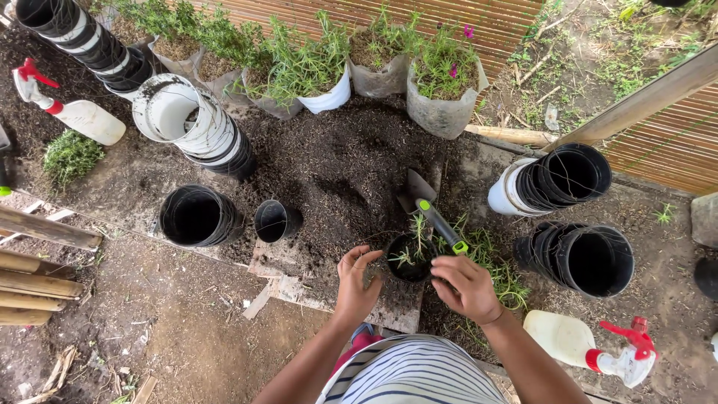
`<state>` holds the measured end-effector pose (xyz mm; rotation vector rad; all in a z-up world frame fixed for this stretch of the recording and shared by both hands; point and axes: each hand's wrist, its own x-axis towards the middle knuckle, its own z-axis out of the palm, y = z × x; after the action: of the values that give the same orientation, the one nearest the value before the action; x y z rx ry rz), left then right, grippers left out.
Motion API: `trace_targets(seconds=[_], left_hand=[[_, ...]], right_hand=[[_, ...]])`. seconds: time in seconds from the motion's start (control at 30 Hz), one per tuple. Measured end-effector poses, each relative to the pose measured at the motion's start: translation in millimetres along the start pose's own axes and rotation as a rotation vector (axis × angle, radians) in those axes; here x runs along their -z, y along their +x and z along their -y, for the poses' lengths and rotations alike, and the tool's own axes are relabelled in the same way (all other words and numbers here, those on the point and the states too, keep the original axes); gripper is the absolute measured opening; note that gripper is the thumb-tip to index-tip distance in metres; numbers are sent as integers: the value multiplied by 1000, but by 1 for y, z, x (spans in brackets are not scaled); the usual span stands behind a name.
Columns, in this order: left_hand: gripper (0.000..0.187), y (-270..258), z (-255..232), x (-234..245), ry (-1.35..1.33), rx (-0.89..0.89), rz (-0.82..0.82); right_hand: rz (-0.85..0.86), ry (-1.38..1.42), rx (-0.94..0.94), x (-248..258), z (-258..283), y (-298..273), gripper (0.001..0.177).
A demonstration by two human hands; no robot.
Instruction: The person fills a small black pot with soil using a trowel, then uses a spray bottle to moisten the soil. They place a small seedling into the pot and gently press the soil around it to secure the plant.
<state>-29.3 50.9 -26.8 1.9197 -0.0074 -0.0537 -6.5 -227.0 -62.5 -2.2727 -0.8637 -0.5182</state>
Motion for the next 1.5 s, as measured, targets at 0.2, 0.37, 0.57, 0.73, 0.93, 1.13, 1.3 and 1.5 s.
trace_targets(seconds=[0.2,0.37,0.57,0.73,0.93,1.13,1.3,1.5], left_hand=[[48,-24,-73,27,-590,70,119],[39,-16,-96,21,-766,28,144],[40,-3,-117,16,-799,-18,211],[49,-1,-134,14,-708,-71,386],[56,-1,-149,18,-505,-117,535],[60,1,-160,20,-459,-210,637],[61,1,-166,23,-487,-164,634],[57,2,-158,17,-490,-150,660]], right_hand=[[-105,-294,141,-16,14,-24,46],[-21,-364,61,-30,27,-46,55],[-49,-389,7,-34,39,-45,52],[-51,-393,-36,-28,43,-49,59],[-99,-260,-171,-4,37,-44,65],[-51,-43,-257,23,50,-24,57],[1169,-275,-1074,94,106,41,43],[1362,-288,-1066,91,91,10,54]])
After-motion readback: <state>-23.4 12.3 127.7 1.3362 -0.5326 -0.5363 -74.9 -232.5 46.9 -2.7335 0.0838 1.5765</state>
